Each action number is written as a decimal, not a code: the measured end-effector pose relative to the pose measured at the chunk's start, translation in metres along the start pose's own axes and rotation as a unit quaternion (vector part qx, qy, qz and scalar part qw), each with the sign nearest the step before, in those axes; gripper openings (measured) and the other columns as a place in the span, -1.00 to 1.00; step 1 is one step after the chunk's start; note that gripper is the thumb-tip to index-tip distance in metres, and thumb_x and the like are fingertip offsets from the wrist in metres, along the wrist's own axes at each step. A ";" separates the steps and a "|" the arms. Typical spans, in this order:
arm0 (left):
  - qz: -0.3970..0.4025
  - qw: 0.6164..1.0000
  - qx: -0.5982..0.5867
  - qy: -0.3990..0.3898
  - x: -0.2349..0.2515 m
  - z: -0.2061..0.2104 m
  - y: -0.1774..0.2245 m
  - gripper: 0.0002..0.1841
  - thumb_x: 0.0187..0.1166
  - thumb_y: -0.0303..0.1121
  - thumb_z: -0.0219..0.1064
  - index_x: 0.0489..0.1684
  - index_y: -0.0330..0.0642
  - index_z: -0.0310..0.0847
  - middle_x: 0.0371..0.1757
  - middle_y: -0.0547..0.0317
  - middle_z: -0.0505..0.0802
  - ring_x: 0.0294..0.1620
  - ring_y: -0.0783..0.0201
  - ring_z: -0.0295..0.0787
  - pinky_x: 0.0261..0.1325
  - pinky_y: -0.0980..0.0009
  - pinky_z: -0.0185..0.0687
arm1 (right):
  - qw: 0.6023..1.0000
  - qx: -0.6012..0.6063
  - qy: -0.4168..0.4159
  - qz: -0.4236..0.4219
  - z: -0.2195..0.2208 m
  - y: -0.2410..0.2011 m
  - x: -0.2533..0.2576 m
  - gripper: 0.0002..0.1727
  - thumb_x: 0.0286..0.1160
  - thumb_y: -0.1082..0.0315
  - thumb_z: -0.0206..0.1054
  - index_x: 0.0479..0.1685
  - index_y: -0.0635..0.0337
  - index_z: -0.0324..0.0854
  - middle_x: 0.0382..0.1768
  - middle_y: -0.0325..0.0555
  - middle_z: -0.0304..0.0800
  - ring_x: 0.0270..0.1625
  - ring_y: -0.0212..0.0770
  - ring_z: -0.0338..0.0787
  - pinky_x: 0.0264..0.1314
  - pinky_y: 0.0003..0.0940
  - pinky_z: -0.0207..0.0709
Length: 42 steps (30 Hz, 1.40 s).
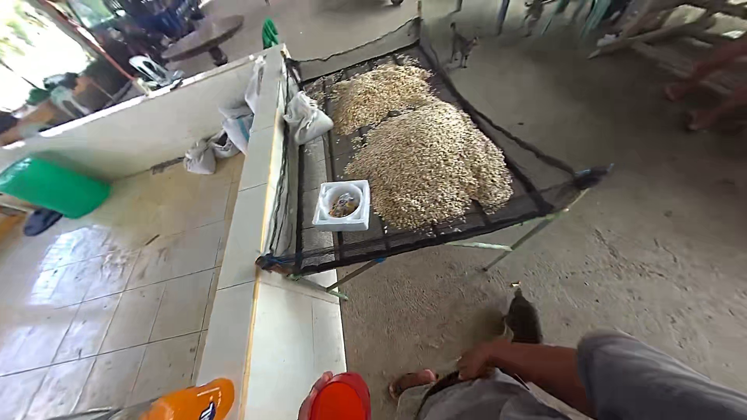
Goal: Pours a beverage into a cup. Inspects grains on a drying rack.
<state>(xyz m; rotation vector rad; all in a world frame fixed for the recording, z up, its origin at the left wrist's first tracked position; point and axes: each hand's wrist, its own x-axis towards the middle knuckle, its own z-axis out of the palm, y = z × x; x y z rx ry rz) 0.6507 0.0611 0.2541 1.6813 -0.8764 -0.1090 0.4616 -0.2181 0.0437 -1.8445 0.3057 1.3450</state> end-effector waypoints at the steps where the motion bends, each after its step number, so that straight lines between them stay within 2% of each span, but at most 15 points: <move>1: 0.007 1.000 -0.021 -0.017 0.006 0.024 0.004 0.01 0.09 -0.08 0.81 0.60 -0.16 0.29 0.48 0.07 0.69 0.55 0.24 0.59 0.66 0.16 0.49 | 1.000 0.011 -0.007 -0.022 0.001 0.032 -0.015 -0.46 0.83 0.07 0.06 0.38 0.39 0.62 0.33 0.47 0.67 0.46 0.40 0.61 0.51 0.45 0.30; 4: 0.017 0.994 -0.081 -0.078 0.016 0.101 0.024 0.01 0.08 -0.07 0.82 0.65 0.10 0.29 0.53 0.28 0.69 0.58 0.33 0.57 0.67 0.24 0.49 | 0.997 0.020 0.047 -0.065 0.003 0.097 -0.076 -0.50 0.69 0.13 0.31 0.37 0.37 0.64 0.27 0.45 0.71 0.38 0.41 0.66 0.45 0.47 0.35; 6: 0.019 0.987 -0.097 -0.124 0.024 0.151 0.038 -0.01 0.10 -0.05 0.81 0.63 0.03 0.30 0.52 0.21 0.70 0.58 0.32 0.58 0.67 0.25 0.50 | 0.976 0.082 0.170 -0.109 -0.002 0.114 -0.125 -0.16 0.51 0.05 0.50 0.72 0.30 0.32 0.58 0.37 0.49 0.63 0.32 0.49 0.69 0.33 0.24; 9: 0.021 0.972 -0.132 -0.195 0.033 0.228 0.056 0.00 0.09 -0.01 0.80 0.61 -0.10 0.31 0.54 0.06 0.67 0.59 0.26 0.57 0.67 0.23 0.51 | 0.874 0.188 0.375 -0.245 -0.004 0.100 -0.215 0.18 0.21 0.06 0.71 0.86 0.22 0.04 0.71 0.27 0.34 0.61 0.15 0.55 0.64 0.07 0.44; 11: 0.049 0.959 -0.143 -0.241 0.042 0.276 0.067 0.02 0.10 0.06 0.78 0.63 -0.11 0.31 0.56 0.02 0.63 0.61 0.26 0.54 0.67 0.25 0.51 | 0.782 0.185 0.486 -0.344 0.003 0.094 -0.254 0.26 0.12 0.02 0.74 0.85 0.31 0.01 0.80 0.30 0.13 0.69 0.03 0.47 0.65 -0.11 0.46; 13: 0.068 0.944 -0.149 -0.286 0.048 0.320 0.081 0.04 0.12 0.12 0.75 0.63 -0.14 0.29 0.59 -0.05 0.58 0.64 0.23 0.49 0.67 0.26 0.48 | 0.705 0.179 0.564 -0.390 0.011 0.097 -0.273 0.25 0.17 -0.02 0.71 0.82 0.36 0.00 0.81 0.33 0.07 0.78 -0.04 0.34 0.75 -0.19 0.36; 15: 0.074 0.925 -0.166 -0.333 0.054 0.360 0.096 0.03 0.11 0.17 0.74 0.58 -0.17 0.32 0.61 -0.09 0.54 0.66 0.21 0.44 0.68 0.26 0.43 | 0.672 0.210 0.610 -0.363 0.018 0.106 -0.289 0.21 0.22 0.10 0.70 0.84 0.33 -0.04 0.81 0.24 0.11 0.80 -0.17 0.29 0.80 -0.29 0.28; 18: 0.098 0.890 -0.186 -0.405 0.067 0.413 0.110 0.01 0.12 0.18 0.73 0.54 -0.15 0.31 0.61 -0.09 0.51 0.69 0.20 0.38 0.70 0.26 0.37 | 0.605 0.253 0.681 -0.326 0.027 0.130 -0.300 0.13 0.28 0.16 0.67 0.84 0.19 -0.04 0.76 0.18 0.23 0.72 -0.23 0.42 0.67 -0.33 0.47; 24: 0.140 0.782 -0.237 -0.559 0.095 0.504 0.125 0.02 0.18 0.21 0.68 0.61 -0.09 0.21 0.66 -0.09 0.44 0.75 0.19 0.30 0.77 0.23 0.28 | 0.477 0.251 0.810 -0.233 0.027 0.176 -0.303 0.12 0.29 -0.05 0.60 0.81 -0.01 -0.09 0.63 0.11 0.40 0.70 -0.16 0.44 0.78 -0.22 0.32; 26: 0.162 0.739 -0.249 -0.605 0.106 0.533 0.133 0.04 0.21 0.26 0.64 0.61 -0.15 0.19 0.65 -0.18 0.44 0.74 0.13 0.32 0.76 0.20 0.30 | 0.446 0.265 0.833 -0.192 0.027 0.188 -0.307 0.13 0.27 -0.16 0.59 0.81 -0.10 -0.09 0.61 0.01 0.43 0.66 -0.21 0.47 0.74 -0.23 0.37; 29: 0.195 0.667 -0.276 -0.664 0.127 0.579 0.143 0.14 0.16 0.28 0.66 0.67 -0.26 0.15 0.63 -0.31 0.45 0.71 0.02 0.38 0.73 0.15 0.37 | 0.402 0.313 0.845 -0.161 0.021 0.207 -0.320 0.14 0.18 0.00 0.68 0.82 -0.29 -0.02 0.63 -0.24 0.44 0.63 -0.32 0.50 0.70 -0.28 0.45; 32: 0.200 0.617 -0.295 -0.702 0.143 0.614 0.153 0.22 0.16 0.34 0.61 0.68 -0.44 0.12 0.66 -0.47 0.38 0.74 -0.08 0.33 0.71 0.12 0.38 | 0.351 0.368 0.848 -0.149 0.017 0.221 -0.330 0.08 0.21 0.06 0.68 0.79 -0.27 0.06 0.61 -0.31 0.49 0.60 -0.36 0.53 0.68 -0.32 0.47; 35: 0.182 0.637 -0.284 -0.693 0.164 0.647 0.154 0.17 0.23 0.29 0.60 0.69 -0.42 0.13 0.70 -0.44 0.35 0.77 -0.03 0.30 0.67 0.12 0.43 | 0.314 0.369 0.865 -0.134 0.003 0.247 -0.342 0.07 0.16 0.05 0.70 0.77 -0.32 0.12 0.56 -0.22 0.57 0.58 -0.21 0.59 0.65 -0.19 0.53; 39: 0.192 0.743 -0.193 -0.611 0.197 0.685 0.136 -0.26 0.50 0.03 0.51 0.41 -0.49 0.51 0.47 -0.33 0.67 0.58 -0.03 0.57 0.60 0.08 0.52 | 0.304 0.370 0.866 -0.141 -0.016 0.295 -0.363 0.06 0.15 0.01 0.70 0.77 -0.41 0.14 0.59 -0.27 0.55 0.57 -0.20 0.60 0.62 -0.19 0.55; 42: 0.175 0.807 -0.122 -0.550 0.223 0.709 0.115 -0.52 0.54 -0.17 0.48 0.23 -0.42 0.68 0.31 -0.22 0.80 0.46 0.01 0.67 0.55 0.09 0.55 | 0.314 0.368 0.860 -0.164 -0.036 0.345 -0.383 0.04 0.13 0.05 0.72 0.74 -0.43 0.18 0.56 -0.30 0.58 0.56 -0.21 0.62 0.61 -0.19 0.57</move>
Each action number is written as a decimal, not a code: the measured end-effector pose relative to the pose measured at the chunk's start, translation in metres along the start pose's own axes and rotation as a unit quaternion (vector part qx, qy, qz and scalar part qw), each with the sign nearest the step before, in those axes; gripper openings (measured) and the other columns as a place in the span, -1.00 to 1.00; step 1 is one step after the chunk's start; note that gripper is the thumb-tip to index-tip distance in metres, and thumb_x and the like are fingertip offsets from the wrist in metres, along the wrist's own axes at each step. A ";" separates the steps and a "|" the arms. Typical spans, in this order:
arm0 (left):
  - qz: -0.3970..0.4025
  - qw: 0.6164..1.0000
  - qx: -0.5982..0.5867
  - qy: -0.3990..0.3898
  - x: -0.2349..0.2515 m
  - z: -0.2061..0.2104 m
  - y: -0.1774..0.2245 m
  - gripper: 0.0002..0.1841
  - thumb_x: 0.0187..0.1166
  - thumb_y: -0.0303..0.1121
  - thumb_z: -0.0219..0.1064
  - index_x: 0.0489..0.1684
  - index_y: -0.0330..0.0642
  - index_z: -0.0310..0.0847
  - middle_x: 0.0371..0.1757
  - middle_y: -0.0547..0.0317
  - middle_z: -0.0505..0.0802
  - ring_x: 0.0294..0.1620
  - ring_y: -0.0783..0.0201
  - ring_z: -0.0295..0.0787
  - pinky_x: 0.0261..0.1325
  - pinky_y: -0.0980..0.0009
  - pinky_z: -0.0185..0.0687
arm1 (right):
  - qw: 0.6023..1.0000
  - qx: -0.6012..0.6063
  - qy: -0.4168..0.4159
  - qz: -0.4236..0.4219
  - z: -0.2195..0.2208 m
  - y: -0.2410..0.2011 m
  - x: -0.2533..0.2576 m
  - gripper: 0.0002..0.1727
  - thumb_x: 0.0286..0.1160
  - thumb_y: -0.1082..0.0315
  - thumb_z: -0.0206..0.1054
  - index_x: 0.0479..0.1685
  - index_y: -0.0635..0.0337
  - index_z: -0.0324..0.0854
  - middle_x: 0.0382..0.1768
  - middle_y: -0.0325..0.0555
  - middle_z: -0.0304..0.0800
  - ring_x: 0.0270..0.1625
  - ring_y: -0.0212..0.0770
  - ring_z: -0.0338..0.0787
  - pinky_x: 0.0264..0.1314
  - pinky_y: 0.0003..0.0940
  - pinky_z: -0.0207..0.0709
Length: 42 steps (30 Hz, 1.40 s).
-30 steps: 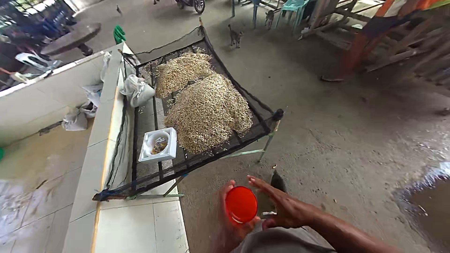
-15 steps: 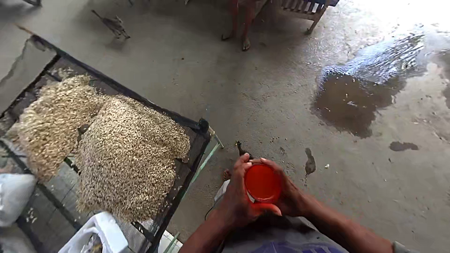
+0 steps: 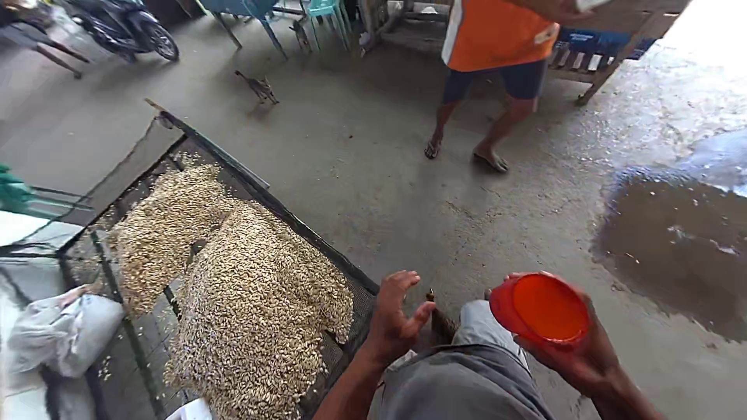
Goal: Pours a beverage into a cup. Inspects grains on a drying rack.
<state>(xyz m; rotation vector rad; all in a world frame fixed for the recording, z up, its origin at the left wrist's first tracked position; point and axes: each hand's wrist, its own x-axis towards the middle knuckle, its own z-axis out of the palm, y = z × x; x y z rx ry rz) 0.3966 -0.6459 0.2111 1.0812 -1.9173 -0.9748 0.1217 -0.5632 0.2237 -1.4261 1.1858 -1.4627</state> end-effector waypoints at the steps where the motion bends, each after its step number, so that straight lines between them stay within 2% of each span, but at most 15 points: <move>1: -0.023 1.000 0.010 0.017 0.007 -0.004 -0.009 -0.55 0.53 -0.21 0.48 0.22 -0.41 0.69 0.29 -0.20 0.81 0.43 0.04 0.70 0.51 0.12 0.59 | 1.000 -0.002 -0.009 -0.004 -0.006 0.007 0.020 0.04 0.12 0.06 0.72 0.73 -0.43 0.19 0.55 -0.31 0.59 0.55 -0.22 0.62 0.61 -0.20 0.57; 5: -0.082 0.994 0.033 0.072 0.039 0.001 -0.040 -0.60 0.58 -0.21 0.45 0.19 -0.35 0.71 0.24 -0.10 0.84 0.26 0.22 0.80 0.31 0.28 0.74 | 0.996 -0.001 -0.080 -0.035 -0.040 0.036 0.111 0.05 0.12 0.05 0.72 0.74 -0.42 0.17 0.57 -0.35 0.58 0.58 -0.25 0.58 0.65 -0.25 0.52; 9: -0.155 0.978 0.049 0.127 0.091 0.037 -0.045 -0.63 0.51 -0.29 0.47 0.13 -0.41 0.73 0.15 -0.16 0.86 0.10 0.18 0.87 0.16 0.27 0.81 | 0.981 0.009 -0.185 -0.065 -0.083 0.052 0.208 0.05 0.16 -0.01 0.68 0.76 -0.46 0.12 0.59 -0.35 0.54 0.60 -0.26 0.56 0.67 -0.25 0.50; 13: -0.188 0.970 0.068 0.137 0.144 0.056 -0.038 -0.64 0.51 -0.29 0.48 0.10 -0.42 0.75 0.18 -0.19 0.85 0.15 0.13 0.86 0.19 0.24 0.80 | 0.963 -0.013 -0.254 -0.090 -0.111 0.059 0.293 0.06 0.24 -0.11 0.63 0.79 -0.45 0.02 0.64 -0.41 0.46 0.64 -0.37 0.49 0.69 -0.34 0.44; 15: -0.198 0.967 0.076 0.144 0.160 0.060 -0.037 -0.71 0.58 -0.25 0.42 -0.04 -0.36 0.81 0.18 -0.14 0.86 0.22 0.16 0.84 0.27 0.25 0.78 | 0.956 -0.002 -0.276 -0.096 -0.117 0.063 0.325 0.05 0.27 -0.12 0.60 0.80 -0.44 0.01 0.65 -0.46 0.44 0.64 -0.44 0.48 0.69 -0.41 0.43; 17: -0.203 0.960 0.093 0.169 0.173 0.058 -0.039 -0.67 0.68 -0.23 0.29 -0.25 -0.34 0.85 -0.01 -0.03 0.92 0.11 0.22 0.88 0.27 0.26 0.77 | 0.952 0.026 -0.289 -0.093 -0.117 0.070 0.352 0.05 0.26 -0.10 0.61 0.81 -0.41 0.03 0.65 -0.42 0.45 0.62 -0.40 0.51 0.66 -0.38 0.47; 20: -0.281 0.936 0.088 0.192 0.191 0.053 -0.036 -0.49 0.80 -0.16 0.06 -0.43 -0.32 0.80 -0.39 0.12 0.88 -0.28 0.35 0.83 -0.04 0.31 0.74 | 0.949 0.060 -0.299 -0.085 -0.110 0.081 0.385 0.03 0.23 -0.05 0.63 0.79 -0.40 0.09 0.61 -0.44 0.48 0.57 -0.43 0.54 0.60 -0.41 0.52; 22: -0.323 0.921 0.066 0.206 0.201 0.048 -0.033 -0.50 0.82 -0.17 0.01 -0.35 -0.33 0.79 -0.45 0.18 0.87 -0.49 0.47 0.73 -0.28 0.45 0.69 | 0.947 0.067 -0.305 -0.070 -0.102 0.088 0.402 0.01 0.20 -0.04 0.64 0.76 -0.38 0.15 0.59 -0.46 0.51 0.56 -0.45 0.56 0.59 -0.42 0.53; 25: -0.334 0.916 0.041 0.217 0.212 0.035 -0.034 -0.58 0.85 -0.28 -0.01 0.13 -0.41 0.74 -0.52 0.15 0.84 -0.62 0.42 0.71 -0.40 0.42 0.71 | 0.942 0.079 -0.324 -0.046 -0.084 0.099 0.425 0.00 0.16 -0.02 0.66 0.72 -0.36 0.19 0.54 -0.49 0.55 0.53 -0.47 0.58 0.56 -0.46 0.55; 27: -0.342 0.917 0.031 0.201 0.216 0.020 -0.043 -0.58 0.82 -0.37 -0.07 0.42 -0.44 0.56 -0.43 0.11 0.88 -0.44 0.29 0.86 -0.18 0.27 0.84 | 0.937 0.089 -0.337 -0.039 -0.065 0.107 0.439 -0.01 0.14 -0.03 0.67 0.69 -0.34 0.21 0.50 -0.48 0.59 0.50 -0.46 0.61 0.53 -0.45 0.58; 29: -0.340 0.926 0.015 0.164 0.222 -0.001 -0.058 -0.50 0.79 -0.45 -0.10 0.67 -0.47 0.26 0.05 -0.07 0.92 0.04 0.13 0.93 0.26 0.10 0.79 | 0.930 0.108 -0.349 -0.036 -0.042 0.116 0.454 -0.02 0.12 -0.01 0.68 0.68 -0.36 0.23 0.50 -0.44 0.60 0.50 -0.40 0.63 0.53 -0.39 0.60; 30: -0.341 0.929 0.010 0.147 0.226 -0.012 -0.068 -0.47 0.76 -0.48 -0.08 0.71 -0.48 0.16 0.24 -0.13 0.85 0.19 0.09 0.88 0.37 0.09 0.74 | 0.926 0.116 -0.356 -0.037 -0.028 0.120 0.462 -0.02 0.12 0.00 0.68 0.67 -0.38 0.24 0.50 -0.42 0.60 0.50 -0.37 0.63 0.53 -0.37 0.60; 35: -0.356 0.929 -0.099 0.016 0.259 -0.077 -0.118 -0.42 0.79 -0.17 0.19 0.65 -0.42 0.38 0.49 -0.25 0.71 0.48 -0.02 0.71 0.59 0.06 0.54 | 0.902 0.150 -0.401 -0.057 0.055 0.135 0.515 0.08 0.09 0.03 0.71 0.76 -0.38 0.18 0.54 -0.29 0.60 0.55 -0.20 0.63 0.60 -0.23 0.57; 39: -0.160 0.958 -0.229 -0.068 0.278 -0.101 -0.167 -0.19 0.80 0.24 -0.13 0.58 -0.40 0.50 0.68 -0.23 0.53 0.79 0.00 0.32 0.86 0.03 0.09 | 0.895 0.162 -0.411 -0.062 0.129 0.143 0.562 0.07 0.06 0.05 0.72 0.75 -0.39 0.22 0.54 -0.26 0.61 0.55 -0.13 0.63 0.63 -0.16 0.55; 42: -0.138 0.960 -0.227 -0.087 0.281 -0.145 -0.210 -0.17 0.83 0.25 -0.26 0.56 -0.35 0.54 0.71 -0.19 0.51 0.86 -0.07 0.14 0.92 -0.02 -0.18 | 0.901 0.149 -0.402 -0.062 0.184 0.151 0.599 0.05 0.03 0.02 0.73 0.71 -0.39 0.26 0.51 -0.25 0.64 0.53 -0.10 0.65 0.60 -0.13 0.58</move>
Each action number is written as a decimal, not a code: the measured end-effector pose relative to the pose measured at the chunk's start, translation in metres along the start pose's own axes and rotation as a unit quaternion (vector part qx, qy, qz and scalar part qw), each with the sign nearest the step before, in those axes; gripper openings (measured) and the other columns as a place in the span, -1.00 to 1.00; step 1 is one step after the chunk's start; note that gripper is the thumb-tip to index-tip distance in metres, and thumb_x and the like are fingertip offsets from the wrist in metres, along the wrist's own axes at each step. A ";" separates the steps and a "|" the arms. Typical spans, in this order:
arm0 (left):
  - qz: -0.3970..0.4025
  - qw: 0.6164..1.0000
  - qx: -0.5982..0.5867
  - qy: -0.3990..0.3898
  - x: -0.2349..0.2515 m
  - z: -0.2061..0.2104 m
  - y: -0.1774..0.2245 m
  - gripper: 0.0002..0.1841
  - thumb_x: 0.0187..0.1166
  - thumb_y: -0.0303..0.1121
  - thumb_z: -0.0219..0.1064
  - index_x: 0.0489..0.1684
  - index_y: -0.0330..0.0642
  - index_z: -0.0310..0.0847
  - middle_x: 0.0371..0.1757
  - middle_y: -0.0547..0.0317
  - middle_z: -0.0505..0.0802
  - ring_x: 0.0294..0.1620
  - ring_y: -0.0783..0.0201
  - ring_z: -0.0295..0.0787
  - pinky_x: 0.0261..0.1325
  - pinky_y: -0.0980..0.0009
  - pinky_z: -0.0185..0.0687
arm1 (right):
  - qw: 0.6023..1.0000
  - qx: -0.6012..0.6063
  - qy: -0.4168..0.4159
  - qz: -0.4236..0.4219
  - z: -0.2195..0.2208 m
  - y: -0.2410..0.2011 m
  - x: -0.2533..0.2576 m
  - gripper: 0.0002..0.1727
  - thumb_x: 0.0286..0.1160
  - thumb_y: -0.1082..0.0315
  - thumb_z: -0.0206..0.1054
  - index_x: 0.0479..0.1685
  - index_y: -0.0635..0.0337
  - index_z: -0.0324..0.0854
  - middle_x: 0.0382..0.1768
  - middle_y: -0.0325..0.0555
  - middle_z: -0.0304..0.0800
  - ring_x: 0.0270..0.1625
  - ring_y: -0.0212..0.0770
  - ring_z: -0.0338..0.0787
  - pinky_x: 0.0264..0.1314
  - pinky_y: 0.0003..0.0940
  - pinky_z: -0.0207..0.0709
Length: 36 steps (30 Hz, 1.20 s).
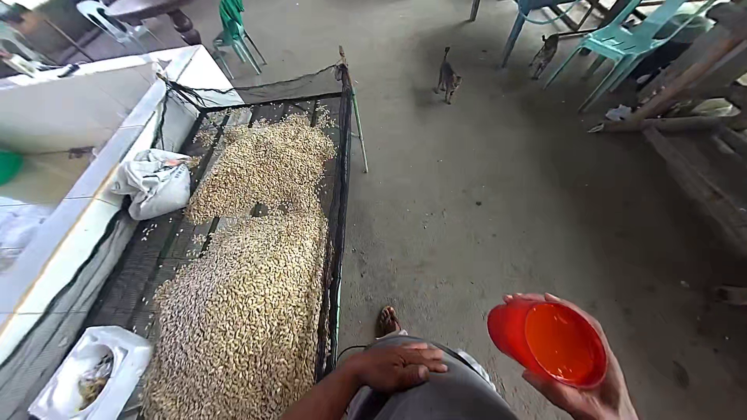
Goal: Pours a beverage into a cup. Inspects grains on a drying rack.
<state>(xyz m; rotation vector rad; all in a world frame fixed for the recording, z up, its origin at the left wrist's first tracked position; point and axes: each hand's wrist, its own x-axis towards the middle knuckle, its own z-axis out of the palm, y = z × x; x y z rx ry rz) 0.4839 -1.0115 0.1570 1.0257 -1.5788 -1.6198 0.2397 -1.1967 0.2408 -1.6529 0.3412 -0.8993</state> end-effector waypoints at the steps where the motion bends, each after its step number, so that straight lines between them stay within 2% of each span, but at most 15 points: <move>1: -0.010 1.000 -0.001 -0.002 -0.003 -0.018 -0.001 -0.19 0.84 0.23 -0.25 0.55 -0.35 0.56 0.70 -0.19 0.52 0.86 -0.09 0.14 0.92 -0.04 -0.20 | 1.000 -0.001 0.001 0.008 0.002 0.007 0.017 0.04 0.04 0.01 0.73 0.71 -0.39 0.26 0.52 -0.26 0.63 0.54 -0.12 0.64 0.61 -0.14 0.58; 4: -0.041 0.999 -0.006 0.015 -0.011 -0.069 0.009 -0.28 0.84 0.14 -0.12 0.47 -0.36 0.63 0.70 -0.23 0.51 0.86 -0.14 0.13 0.91 -0.06 -0.19 | 1.000 0.000 0.003 0.010 0.004 0.029 0.076 0.03 0.06 0.01 0.72 0.71 -0.36 0.26 0.53 -0.25 0.63 0.54 -0.12 0.64 0.61 -0.15 0.57; 6: -0.072 0.996 -0.024 0.047 -0.018 -0.102 0.005 -0.30 0.82 0.14 -0.05 0.30 -0.37 0.74 0.69 -0.22 0.53 0.85 -0.11 0.15 0.90 -0.04 -0.12 | 1.000 -0.002 -0.005 0.015 0.002 0.046 0.116 0.02 0.07 0.00 0.71 0.70 -0.36 0.26 0.53 -0.27 0.63 0.55 -0.13 0.64 0.62 -0.17 0.56; 7: -0.099 0.992 -0.027 0.067 -0.024 -0.118 0.001 -0.32 0.81 0.14 -0.01 0.15 -0.36 0.81 0.66 -0.19 0.57 0.84 -0.08 0.20 0.90 -0.01 -0.06 | 1.000 0.000 -0.007 0.017 0.001 0.056 0.135 0.01 0.07 0.00 0.71 0.69 -0.36 0.27 0.53 -0.27 0.63 0.55 -0.13 0.64 0.61 -0.16 0.57; 9: -0.178 0.977 -0.001 0.117 -0.032 -0.153 -0.010 -0.42 0.79 0.00 0.06 -0.12 -0.40 0.85 0.56 -0.17 0.67 0.74 -0.04 0.38 0.82 0.00 0.13 | 1.000 0.001 -0.016 0.021 -0.004 0.076 0.176 0.00 0.06 -0.02 0.71 0.67 -0.37 0.29 0.52 -0.29 0.62 0.54 -0.13 0.64 0.60 -0.16 0.58; 10: -0.229 0.960 0.015 0.161 -0.033 -0.169 -0.015 -0.47 0.79 -0.07 0.13 -0.14 -0.42 0.84 0.49 -0.15 0.72 0.63 0.00 0.53 0.74 0.00 0.29 | 0.999 0.007 -0.024 0.020 -0.008 0.086 0.197 -0.01 0.05 -0.01 0.72 0.65 -0.37 0.31 0.52 -0.29 0.63 0.54 -0.13 0.64 0.59 -0.15 0.59; 13: -0.333 0.875 0.002 0.351 -0.018 -0.218 -0.027 -0.57 0.77 -0.11 0.21 0.17 -0.35 0.76 0.36 -0.08 0.79 0.42 0.10 0.72 0.58 0.04 0.52 | 0.997 0.022 -0.072 0.005 -0.024 0.119 0.267 -0.02 0.04 0.03 0.73 0.64 -0.38 0.30 0.52 -0.29 0.63 0.54 -0.12 0.64 0.62 -0.15 0.57; 15: -0.345 0.805 -0.034 0.482 0.001 -0.250 -0.033 -0.59 0.78 -0.14 0.21 0.29 -0.31 0.69 0.27 -0.06 0.84 0.28 0.12 0.80 0.46 0.07 0.64 | 0.993 0.022 -0.113 -0.012 -0.037 0.142 0.315 -0.02 0.06 0.02 0.72 0.64 -0.39 0.29 0.52 -0.29 0.63 0.54 -0.11 0.65 0.62 -0.14 0.56; 17: -0.335 0.729 -0.057 0.594 0.027 -0.278 -0.037 -0.61 0.79 -0.20 0.21 0.34 -0.34 0.62 0.16 -0.14 0.85 0.12 0.06 0.86 0.28 0.04 0.74 | 0.987 0.019 -0.155 -0.024 -0.051 0.160 0.366 -0.03 0.08 0.01 0.71 0.64 -0.40 0.27 0.52 -0.29 0.63 0.54 -0.11 0.65 0.61 -0.15 0.56; 19: -0.356 0.659 -0.045 0.660 0.047 -0.302 -0.042 -0.58 0.78 -0.20 0.22 0.44 -0.31 0.56 0.24 -0.17 0.81 0.09 0.05 0.86 0.22 0.05 0.77 | 0.980 0.018 -0.194 -0.029 -0.064 0.172 0.414 0.00 0.09 0.01 0.71 0.67 -0.41 0.24 0.54 -0.31 0.61 0.55 -0.14 0.64 0.62 -0.17 0.56; 21: -0.398 0.612 0.006 0.684 0.060 -0.331 -0.044 -0.49 0.72 -0.21 0.31 0.56 -0.30 0.47 0.42 -0.26 0.69 0.16 -0.03 0.81 0.29 0.02 0.72 | 0.972 0.027 -0.232 -0.038 -0.072 0.185 0.463 0.01 0.09 0.03 0.72 0.69 -0.42 0.23 0.55 -0.32 0.60 0.56 -0.15 0.63 0.63 -0.17 0.55; 23: -0.436 0.575 0.030 0.692 0.063 -0.356 -0.047 -0.34 0.63 -0.20 0.40 0.67 -0.33 0.34 0.56 -0.39 0.54 0.34 -0.17 0.72 0.40 -0.04 0.66 | 0.964 0.023 -0.262 -0.040 -0.076 0.198 0.506 0.02 0.09 0.01 0.72 0.69 -0.43 0.22 0.56 -0.32 0.59 0.57 -0.15 0.62 0.64 -0.16 0.54; 28: -0.465 0.495 0.013 0.734 0.026 -0.405 -0.060 -0.03 0.50 -0.10 0.53 0.81 -0.43 0.04 0.71 -0.51 0.34 0.72 -0.33 0.31 0.72 -0.17 0.27 | 0.952 0.047 -0.300 -0.050 -0.059 0.233 0.583 0.03 0.07 0.04 0.72 0.69 -0.39 0.22 0.56 -0.27 0.59 0.58 -0.10 0.62 0.66 -0.12 0.51; 29: -0.470 0.480 0.006 0.741 0.014 -0.415 -0.062 0.00 0.49 -0.09 0.54 0.82 -0.45 0.01 0.73 -0.53 0.30 0.75 -0.35 0.26 0.74 -0.19 0.22 | 0.949 0.054 -0.305 -0.053 -0.053 0.240 0.594 0.03 0.07 0.05 0.72 0.70 -0.37 0.21 0.56 -0.25 0.59 0.58 -0.08 0.62 0.66 -0.11 0.51; 36: -0.498 0.389 -0.033 0.774 -0.090 -0.471 -0.105 0.07 0.55 -0.01 0.49 0.87 -0.44 -0.20 0.76 -0.57 0.22 0.68 -0.47 0.31 0.64 -0.35 0.29 | 0.937 0.064 -0.340 -0.058 -0.002 0.255 0.641 0.03 0.05 0.06 0.72 0.70 -0.31 0.24 0.55 -0.23 0.61 0.57 -0.05 0.62 0.68 -0.06 0.48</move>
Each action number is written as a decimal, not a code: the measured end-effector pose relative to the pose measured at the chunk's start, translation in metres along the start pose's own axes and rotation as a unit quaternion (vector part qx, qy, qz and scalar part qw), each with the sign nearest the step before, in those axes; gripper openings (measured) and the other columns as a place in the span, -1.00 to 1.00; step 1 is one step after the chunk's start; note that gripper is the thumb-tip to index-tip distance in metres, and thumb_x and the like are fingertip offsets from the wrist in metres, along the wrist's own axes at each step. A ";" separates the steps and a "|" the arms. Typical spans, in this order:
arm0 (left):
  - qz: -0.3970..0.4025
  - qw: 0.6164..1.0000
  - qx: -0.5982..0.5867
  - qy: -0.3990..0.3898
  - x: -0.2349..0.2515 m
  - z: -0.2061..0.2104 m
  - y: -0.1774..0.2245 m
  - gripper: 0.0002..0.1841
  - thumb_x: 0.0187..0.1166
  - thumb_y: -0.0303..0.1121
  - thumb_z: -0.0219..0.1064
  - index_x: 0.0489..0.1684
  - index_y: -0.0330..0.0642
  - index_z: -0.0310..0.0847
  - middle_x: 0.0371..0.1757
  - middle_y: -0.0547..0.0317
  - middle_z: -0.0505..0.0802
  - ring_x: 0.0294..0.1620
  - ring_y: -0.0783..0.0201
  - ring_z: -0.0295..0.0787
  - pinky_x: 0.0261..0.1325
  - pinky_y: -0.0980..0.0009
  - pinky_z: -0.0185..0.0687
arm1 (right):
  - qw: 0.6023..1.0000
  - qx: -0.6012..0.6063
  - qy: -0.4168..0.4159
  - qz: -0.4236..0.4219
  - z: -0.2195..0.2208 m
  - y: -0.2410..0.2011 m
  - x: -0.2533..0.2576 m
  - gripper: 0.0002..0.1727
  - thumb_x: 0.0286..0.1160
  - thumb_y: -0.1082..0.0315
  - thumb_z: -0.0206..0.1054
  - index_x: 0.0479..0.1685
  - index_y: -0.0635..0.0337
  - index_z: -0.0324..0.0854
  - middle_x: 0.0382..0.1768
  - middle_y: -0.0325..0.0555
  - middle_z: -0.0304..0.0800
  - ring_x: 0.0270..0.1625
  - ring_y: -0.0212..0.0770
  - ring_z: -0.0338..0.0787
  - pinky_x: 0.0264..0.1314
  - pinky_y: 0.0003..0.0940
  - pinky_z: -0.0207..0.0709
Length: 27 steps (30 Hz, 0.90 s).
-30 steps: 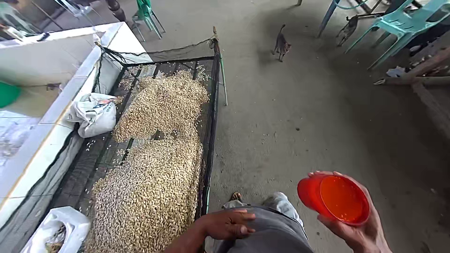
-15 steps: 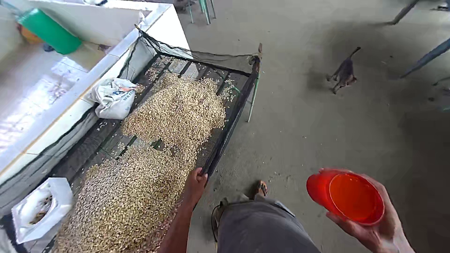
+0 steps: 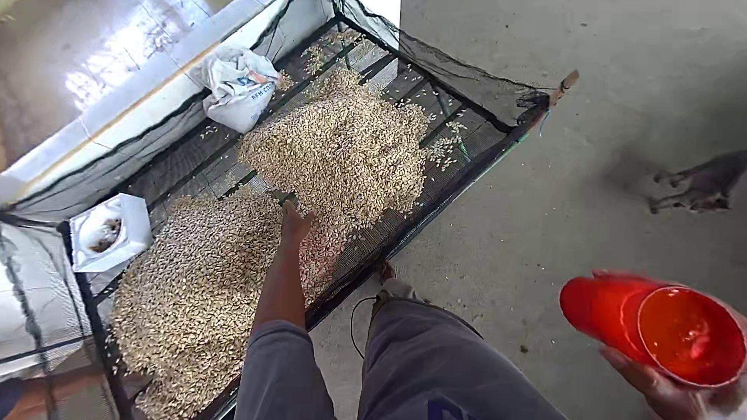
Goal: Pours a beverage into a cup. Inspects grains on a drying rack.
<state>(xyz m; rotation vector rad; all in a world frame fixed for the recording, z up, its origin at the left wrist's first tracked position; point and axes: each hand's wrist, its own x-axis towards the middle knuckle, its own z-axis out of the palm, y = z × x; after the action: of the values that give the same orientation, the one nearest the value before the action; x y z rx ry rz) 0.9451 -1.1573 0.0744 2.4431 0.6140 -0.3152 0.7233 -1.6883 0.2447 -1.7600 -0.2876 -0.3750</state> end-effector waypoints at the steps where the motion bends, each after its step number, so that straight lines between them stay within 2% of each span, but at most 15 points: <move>1: -0.011 1.000 0.000 0.001 0.016 0.000 -0.003 0.07 0.57 0.01 0.46 0.87 -0.43 -0.22 0.77 -0.57 0.19 0.70 -0.46 0.28 0.64 -0.36 0.27 | 1.000 -0.002 -0.006 0.005 0.004 0.000 0.008 0.04 0.05 0.06 0.73 0.70 -0.29 0.25 0.55 -0.22 0.61 0.57 -0.05 0.62 0.68 -0.06 0.48; 4: -0.016 1.000 0.018 0.002 0.056 0.007 -0.011 0.07 0.59 0.10 0.41 0.86 -0.45 -0.18 0.81 -0.54 0.12 0.79 -0.43 0.13 0.72 -0.34 0.15 | 1.000 0.006 -0.020 0.024 0.019 0.003 0.033 0.04 0.05 0.09 0.73 0.70 -0.22 0.26 0.55 -0.20 0.61 0.58 -0.05 0.61 0.71 -0.06 0.45; 6: 0.010 1.000 0.029 -0.005 0.070 0.026 -0.010 0.08 0.57 0.17 0.38 0.87 -0.42 -0.15 0.86 -0.49 0.00 0.88 -0.42 -0.15 0.81 -0.34 -0.11 | 0.999 0.007 -0.021 0.030 0.031 0.005 0.048 0.03 0.05 0.08 0.72 0.70 -0.17 0.25 0.54 -0.21 0.61 0.58 -0.07 0.61 0.72 -0.07 0.44; 7: 0.025 0.999 0.025 -0.007 0.071 0.040 -0.006 0.08 0.55 0.20 0.39 0.88 -0.38 -0.12 0.87 -0.47 -0.03 0.89 -0.43 -0.21 0.81 -0.37 -0.13 | 0.999 0.006 -0.022 0.032 0.038 0.007 0.056 0.04 0.05 0.07 0.72 0.70 -0.17 0.24 0.53 -0.21 0.61 0.58 -0.08 0.60 0.72 -0.08 0.43; 10: 0.063 0.997 0.034 -0.025 0.051 0.073 0.018 0.12 0.43 0.29 0.43 0.87 -0.30 -0.01 0.81 -0.45 0.18 0.83 -0.37 0.08 0.79 -0.28 0.07 | 0.999 0.008 -0.021 0.033 0.058 0.015 0.079 0.05 0.04 0.07 0.72 0.70 -0.17 0.23 0.53 -0.20 0.61 0.58 -0.07 0.60 0.71 -0.08 0.45; 11: 0.074 0.995 0.056 -0.036 0.039 0.079 0.025 0.11 0.40 0.33 0.42 0.84 -0.27 0.08 0.78 -0.41 0.29 0.80 -0.33 0.15 0.80 -0.25 0.06 | 0.999 0.009 -0.022 0.031 0.064 0.018 0.085 0.04 0.04 0.07 0.72 0.70 -0.15 0.24 0.53 -0.18 0.61 0.58 -0.05 0.61 0.70 -0.06 0.46; 13: 0.102 0.984 0.127 -0.068 0.017 0.084 0.031 -0.04 0.43 0.31 0.38 0.77 -0.12 0.28 0.76 -0.25 0.39 0.79 -0.25 0.19 0.77 -0.25 0.02 | 0.999 0.013 -0.026 0.028 0.076 0.024 0.097 0.04 0.03 0.08 0.73 0.69 -0.15 0.24 0.54 -0.16 0.61 0.57 -0.02 0.61 0.69 -0.04 0.47; 15: 0.132 0.968 0.180 -0.114 0.001 0.081 0.023 -0.28 0.55 0.12 0.33 0.71 0.04 0.40 0.75 -0.20 0.41 0.77 -0.27 0.23 0.69 -0.32 0.10 | 0.999 0.013 -0.036 0.023 0.089 0.027 0.108 0.05 0.02 0.07 0.73 0.69 -0.20 0.24 0.54 -0.19 0.60 0.57 -0.03 0.61 0.68 -0.05 0.48; 18: 0.185 0.941 0.222 -0.174 -0.008 0.055 -0.005 -0.49 0.60 -0.12 0.32 0.56 0.07 0.56 0.69 -0.22 0.47 0.70 -0.32 0.32 0.56 -0.33 0.31 | 0.997 0.018 -0.070 0.002 0.107 0.027 0.124 0.06 0.06 0.01 0.71 0.71 -0.22 0.21 0.55 -0.19 0.60 0.57 -0.04 0.61 0.68 -0.06 0.48; 21: 0.188 0.933 0.214 -0.221 -0.007 0.013 -0.029 -0.53 0.55 -0.31 0.39 0.49 -0.02 0.62 0.58 -0.23 0.58 0.61 -0.31 0.44 0.52 -0.26 0.46 | 0.994 0.048 -0.100 -0.013 0.124 0.023 0.137 0.06 0.04 0.03 0.72 0.71 -0.26 0.22 0.54 -0.20 0.61 0.56 -0.05 0.63 0.65 -0.08 0.51; 22: 0.183 0.943 0.187 -0.207 -0.006 -0.003 -0.035 -0.53 0.52 -0.36 0.41 0.46 -0.08 0.65 0.52 -0.23 0.64 0.56 -0.26 0.52 0.52 -0.21 0.49 | 0.992 0.059 -0.106 -0.017 0.130 0.021 0.140 0.05 0.03 0.03 0.73 0.70 -0.28 0.23 0.53 -0.20 0.61 0.55 -0.05 0.64 0.64 -0.08 0.53; 25: 0.124 0.983 0.066 -0.117 -0.007 -0.056 -0.040 -0.57 0.61 -0.35 0.38 0.44 -0.28 0.62 0.38 -0.28 0.74 0.39 -0.20 0.70 0.47 -0.19 0.55 | 0.988 0.078 -0.130 -0.023 0.143 0.014 0.149 0.05 0.04 0.00 0.72 0.70 -0.29 0.23 0.52 -0.23 0.61 0.54 -0.08 0.64 0.63 -0.12 0.55; 26: 0.091 0.993 0.017 -0.077 -0.011 -0.075 -0.042 -0.56 0.64 -0.32 0.39 0.46 -0.30 0.60 0.34 -0.28 0.76 0.31 -0.18 0.76 0.41 -0.19 0.61 | 0.986 0.087 -0.137 -0.025 0.146 0.012 0.151 0.05 0.04 0.00 0.72 0.71 -0.28 0.23 0.53 -0.22 0.61 0.53 -0.07 0.64 0.62 -0.11 0.55; 27: 0.060 0.997 -0.019 -0.034 -0.014 -0.093 -0.047 -0.55 0.65 -0.27 0.41 0.47 -0.25 0.58 0.26 -0.26 0.80 0.15 -0.14 0.84 0.25 -0.19 0.72 | 0.985 0.096 -0.145 -0.025 0.150 0.010 0.153 0.07 0.04 -0.01 0.72 0.73 -0.28 0.22 0.52 -0.22 0.61 0.53 -0.08 0.64 0.62 -0.12 0.55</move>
<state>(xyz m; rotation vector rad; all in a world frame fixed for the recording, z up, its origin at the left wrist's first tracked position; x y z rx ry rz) 0.9169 -1.0726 0.1304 2.4092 0.4392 -0.3327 0.8813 -1.5459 0.2680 -1.6175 -0.5579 -0.1206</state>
